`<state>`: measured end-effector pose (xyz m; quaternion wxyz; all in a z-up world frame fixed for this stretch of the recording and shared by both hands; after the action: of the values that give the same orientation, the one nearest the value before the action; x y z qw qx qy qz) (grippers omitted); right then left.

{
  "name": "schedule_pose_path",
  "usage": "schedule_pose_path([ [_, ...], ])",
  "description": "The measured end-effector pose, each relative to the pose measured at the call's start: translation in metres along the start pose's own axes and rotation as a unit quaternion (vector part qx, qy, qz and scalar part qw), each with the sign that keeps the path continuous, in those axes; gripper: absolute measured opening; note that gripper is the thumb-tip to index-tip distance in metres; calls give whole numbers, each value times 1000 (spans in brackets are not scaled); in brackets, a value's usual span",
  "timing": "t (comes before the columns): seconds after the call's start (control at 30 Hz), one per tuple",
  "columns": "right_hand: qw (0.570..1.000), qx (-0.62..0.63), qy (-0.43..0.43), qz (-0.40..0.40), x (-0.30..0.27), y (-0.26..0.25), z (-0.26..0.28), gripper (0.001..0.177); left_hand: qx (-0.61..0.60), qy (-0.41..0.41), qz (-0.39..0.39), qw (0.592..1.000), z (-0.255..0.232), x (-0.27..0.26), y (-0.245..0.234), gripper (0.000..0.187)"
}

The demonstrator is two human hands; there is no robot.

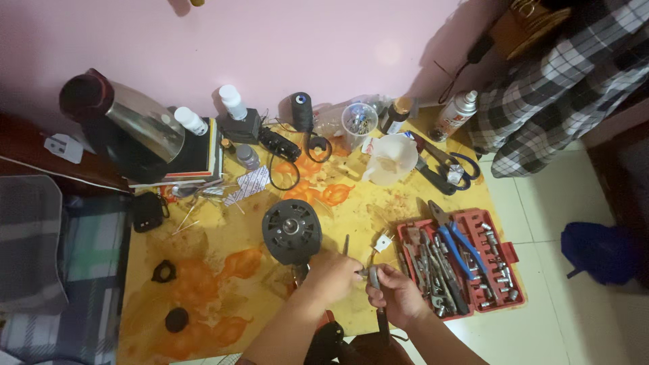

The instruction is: The person is repairing a small black electronic device, likely a fan motor, on a cluttered table. They use a screwdriver to remove and tighten screws on the device's casing while handling various tools from a red toolbox.

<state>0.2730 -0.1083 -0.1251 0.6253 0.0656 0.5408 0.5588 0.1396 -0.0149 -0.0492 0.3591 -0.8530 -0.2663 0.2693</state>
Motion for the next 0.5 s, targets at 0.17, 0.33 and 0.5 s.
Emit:
schedule_pose_path([
  [0.17,999,-21,36,16,-8,-16,5,33,-53,28,14,998,1,12,33,18],
  [0.33,1000,-19,3,16,-11,-45,27,34,-103,7,45,994,8,29,65,19],
  [0.5,984,-104,-16,-145,-23,-115,89,38,-52,-87,67,993,51,12,75,22],
])
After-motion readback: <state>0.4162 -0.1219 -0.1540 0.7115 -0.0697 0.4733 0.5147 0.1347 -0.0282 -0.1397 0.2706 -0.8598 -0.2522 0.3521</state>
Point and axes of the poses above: each hand's wrist, its own x-axis towards the middle knuckle, its own y-axis out of the palm, z = x × y, the point moved 6 cm from there along x, towards the middle knuckle, and after that the axes turned 2 degrees about -x, right-handed, at the moved point
